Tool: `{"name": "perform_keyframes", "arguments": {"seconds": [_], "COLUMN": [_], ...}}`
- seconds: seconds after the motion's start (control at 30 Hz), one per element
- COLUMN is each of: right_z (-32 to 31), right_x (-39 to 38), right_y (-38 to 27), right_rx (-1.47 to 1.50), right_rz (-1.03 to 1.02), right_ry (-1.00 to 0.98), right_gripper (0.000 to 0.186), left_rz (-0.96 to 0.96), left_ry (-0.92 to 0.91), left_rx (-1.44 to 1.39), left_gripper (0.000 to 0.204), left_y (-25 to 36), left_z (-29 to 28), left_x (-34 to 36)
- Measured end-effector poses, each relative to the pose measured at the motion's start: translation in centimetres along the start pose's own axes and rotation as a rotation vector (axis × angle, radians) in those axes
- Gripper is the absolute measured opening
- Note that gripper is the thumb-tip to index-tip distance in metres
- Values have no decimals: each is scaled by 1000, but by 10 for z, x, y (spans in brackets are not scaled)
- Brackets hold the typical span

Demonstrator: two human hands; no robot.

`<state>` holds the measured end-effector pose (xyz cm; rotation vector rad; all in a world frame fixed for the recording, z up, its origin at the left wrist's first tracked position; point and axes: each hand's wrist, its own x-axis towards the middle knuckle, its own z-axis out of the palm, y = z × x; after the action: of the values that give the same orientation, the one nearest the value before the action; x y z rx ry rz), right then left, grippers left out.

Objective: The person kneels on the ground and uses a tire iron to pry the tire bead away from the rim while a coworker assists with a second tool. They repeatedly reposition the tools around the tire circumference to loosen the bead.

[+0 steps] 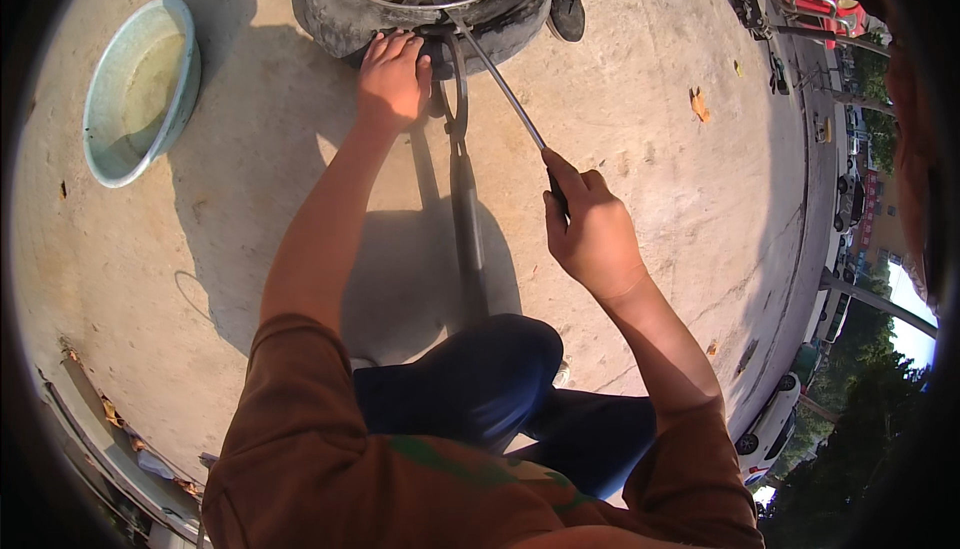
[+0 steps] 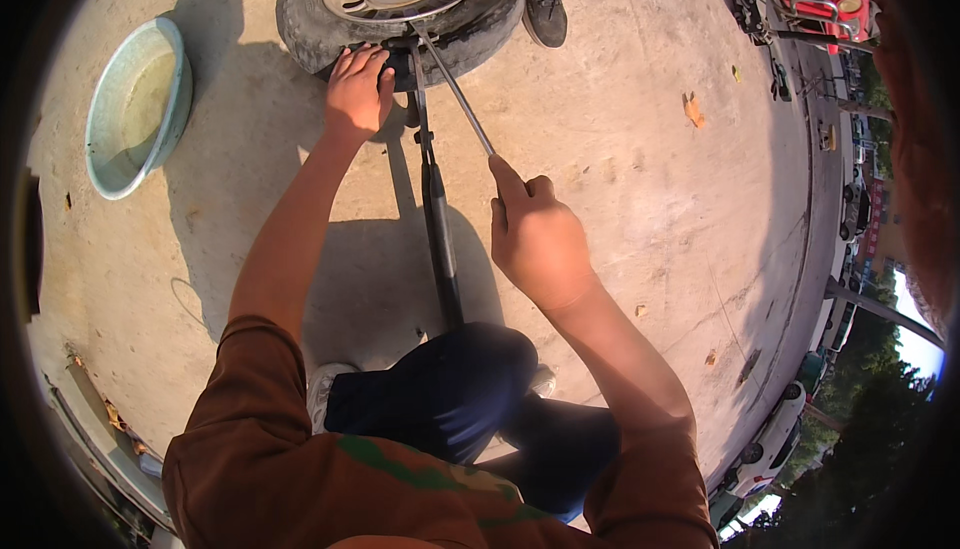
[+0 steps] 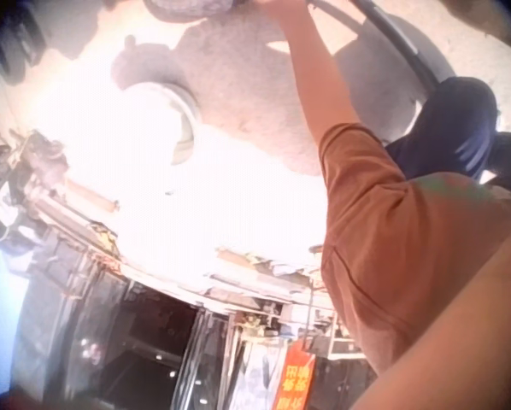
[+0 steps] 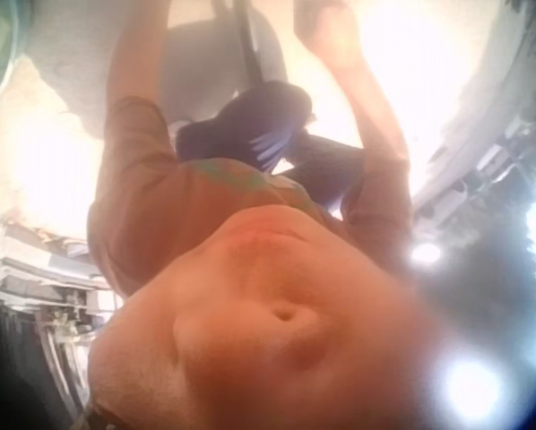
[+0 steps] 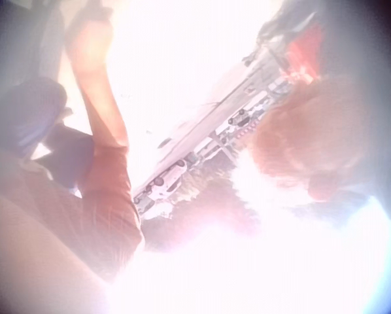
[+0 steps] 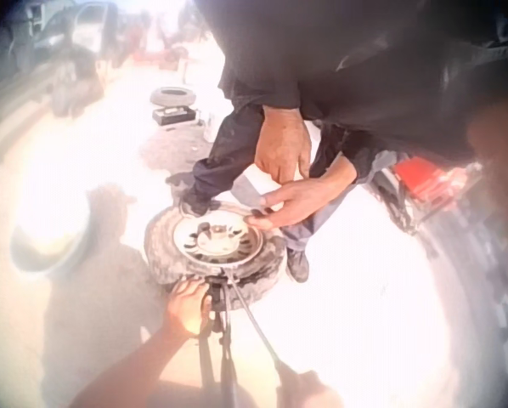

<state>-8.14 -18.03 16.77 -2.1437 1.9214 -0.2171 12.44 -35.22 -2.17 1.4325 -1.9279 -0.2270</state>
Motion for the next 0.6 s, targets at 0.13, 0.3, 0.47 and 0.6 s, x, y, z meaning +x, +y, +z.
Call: {"name": "perform_keyframes", "arguments": {"seconds": [0.13, 0.3, 0.47, 0.6], "right_z": [-16, -25, -29, -47], "right_x": [9, 16, 24, 34], "right_y": [-14, -23, -31, -36], "right_rx": [-32, -89, -257, -311], "right_rz": [82, 58, 13, -23], "right_ry": [-111, -110, -161, -196], "right_gripper": [47, 49, 55, 55], "left_rz": [-17, 416, 455, 449], "left_ry": [161, -7, 172, 180], "left_rx": [-268, -543, -638, -686], "left_gripper": [38, 24, 37, 42], "left_y": [57, 119, 116, 116], "left_z": [-15, -12, 9, 12], "left_x": [0, -2, 25, 30]}}
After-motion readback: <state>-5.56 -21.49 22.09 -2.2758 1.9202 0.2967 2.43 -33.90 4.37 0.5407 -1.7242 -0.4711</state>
